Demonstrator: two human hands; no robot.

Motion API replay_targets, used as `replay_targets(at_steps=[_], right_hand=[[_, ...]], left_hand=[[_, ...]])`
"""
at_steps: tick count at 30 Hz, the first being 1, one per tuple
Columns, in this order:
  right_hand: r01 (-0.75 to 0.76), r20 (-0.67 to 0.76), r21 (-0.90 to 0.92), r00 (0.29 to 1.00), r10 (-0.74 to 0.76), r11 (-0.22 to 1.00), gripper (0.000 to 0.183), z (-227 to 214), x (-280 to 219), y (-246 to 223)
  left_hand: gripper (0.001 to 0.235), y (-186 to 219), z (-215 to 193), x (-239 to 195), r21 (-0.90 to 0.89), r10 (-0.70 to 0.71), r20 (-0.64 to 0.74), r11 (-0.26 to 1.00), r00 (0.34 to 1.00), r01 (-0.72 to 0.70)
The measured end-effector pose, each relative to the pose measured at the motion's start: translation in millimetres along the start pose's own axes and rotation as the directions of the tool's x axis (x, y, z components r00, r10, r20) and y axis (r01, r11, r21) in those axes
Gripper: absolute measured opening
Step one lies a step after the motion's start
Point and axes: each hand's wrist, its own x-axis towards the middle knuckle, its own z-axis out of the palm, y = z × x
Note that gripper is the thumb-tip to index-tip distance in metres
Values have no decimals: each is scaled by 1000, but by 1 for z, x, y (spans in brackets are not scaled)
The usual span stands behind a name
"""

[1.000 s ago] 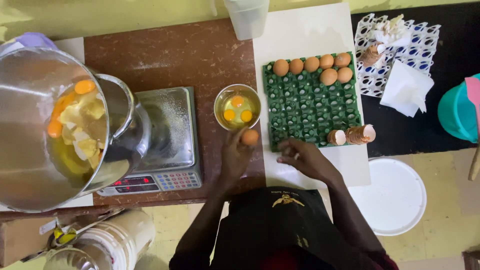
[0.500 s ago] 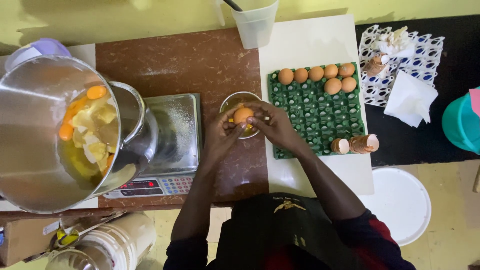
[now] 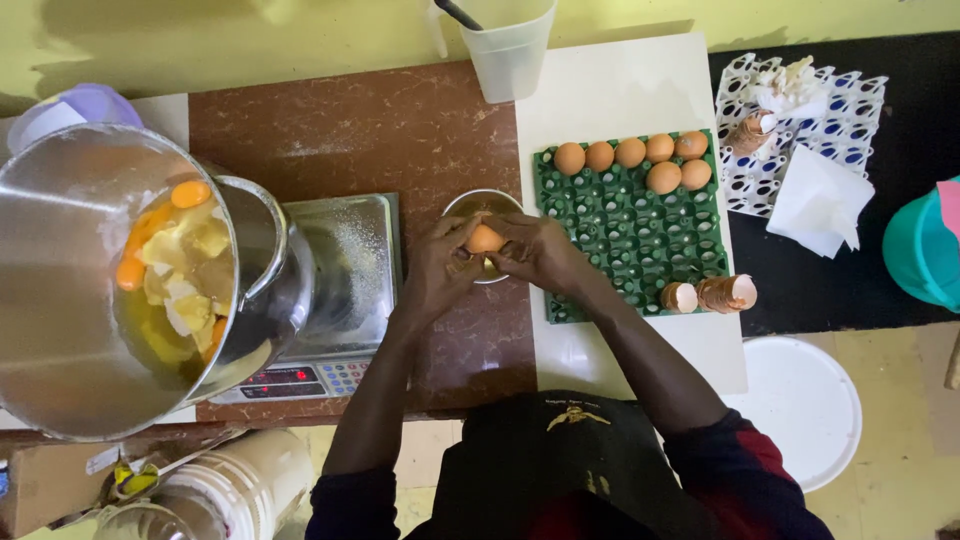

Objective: The person cracks eggs one by one into a small metal bowl and then pours the contents into a large mixing bowl on a digital scale. The person repeats this process multiple times, discarding shells after each crack.

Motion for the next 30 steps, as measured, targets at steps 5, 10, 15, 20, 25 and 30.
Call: replay_targets(at_steps=[5,10,15,20,25,30], right_hand=[[6,-45,-75,999,-9,997,44,11,-2,20],[19,-63,-49,998,-22,999,43,11,2,14],[32,-113,-111,993,-44,993,47,15,1,13],[33,-78,-121,996,-42,992,48,15,-6,33],[10,-55,-98,998,-15,995,45,0,-1,17],[-1,-6,-153,1000,0,988,44,-9,0,7]], left_hand=[[65,-9,7,-4,89,-22,-35,996,999,25],[64,-1,8,-3,177,-31,-51,983,998,40],[66,5,14,-8,191,-93,-73,976,993,106],[66,8,9,-7,211,-81,-29,974,996,86],[68,-1,-4,-7,277,-44,102,961,994,14],[66,1,-18,-6,546,-85,216,837,973,-49]])
